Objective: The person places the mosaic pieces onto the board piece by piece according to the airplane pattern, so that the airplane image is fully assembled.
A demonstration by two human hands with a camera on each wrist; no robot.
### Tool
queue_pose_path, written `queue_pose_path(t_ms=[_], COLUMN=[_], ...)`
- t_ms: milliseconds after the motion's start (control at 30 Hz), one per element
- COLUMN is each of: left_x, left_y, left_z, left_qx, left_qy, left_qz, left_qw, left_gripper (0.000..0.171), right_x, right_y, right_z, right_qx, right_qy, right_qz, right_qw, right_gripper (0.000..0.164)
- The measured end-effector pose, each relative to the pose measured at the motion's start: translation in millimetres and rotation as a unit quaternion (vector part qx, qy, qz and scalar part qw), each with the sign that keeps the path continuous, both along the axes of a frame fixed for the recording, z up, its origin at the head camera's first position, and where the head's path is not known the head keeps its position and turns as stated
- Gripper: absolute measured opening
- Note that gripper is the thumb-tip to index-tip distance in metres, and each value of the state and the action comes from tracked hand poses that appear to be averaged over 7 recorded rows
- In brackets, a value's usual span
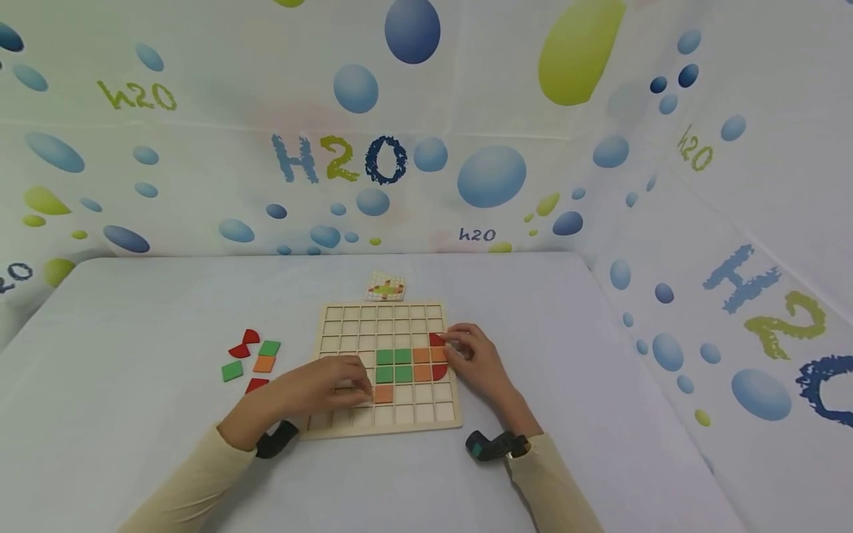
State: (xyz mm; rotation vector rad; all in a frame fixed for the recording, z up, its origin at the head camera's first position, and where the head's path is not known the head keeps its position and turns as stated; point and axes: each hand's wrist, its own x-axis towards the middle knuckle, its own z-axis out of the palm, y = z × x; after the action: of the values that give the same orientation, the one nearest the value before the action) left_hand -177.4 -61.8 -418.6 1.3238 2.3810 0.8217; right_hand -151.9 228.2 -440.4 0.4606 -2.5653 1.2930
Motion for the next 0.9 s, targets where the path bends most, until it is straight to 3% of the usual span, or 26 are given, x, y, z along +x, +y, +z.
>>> queue_pose_path(t_ms=[667, 900], left_x=[3.0, 4.5], left_y=[-27.4, -40.7], left_z=[3.4, 4.1], left_qx=[0.006, 0.0], left_qy=[-0.01, 0.015], left_qz=[0.04, 0.056], left_qw=[0.9991, 0.9983], left_gripper=[0.006, 0.005], right_x=[1.0, 1.0], right_y=[0.3, -0.5], right_z=[0.9, 1.4], right_qx=[-0.002, -0.004], right_qy=[-0.005, 0.002], right_qz=[0.0, 0.0], right_qw=[1.0, 1.0], right_gripper=[0.02, 0.02])
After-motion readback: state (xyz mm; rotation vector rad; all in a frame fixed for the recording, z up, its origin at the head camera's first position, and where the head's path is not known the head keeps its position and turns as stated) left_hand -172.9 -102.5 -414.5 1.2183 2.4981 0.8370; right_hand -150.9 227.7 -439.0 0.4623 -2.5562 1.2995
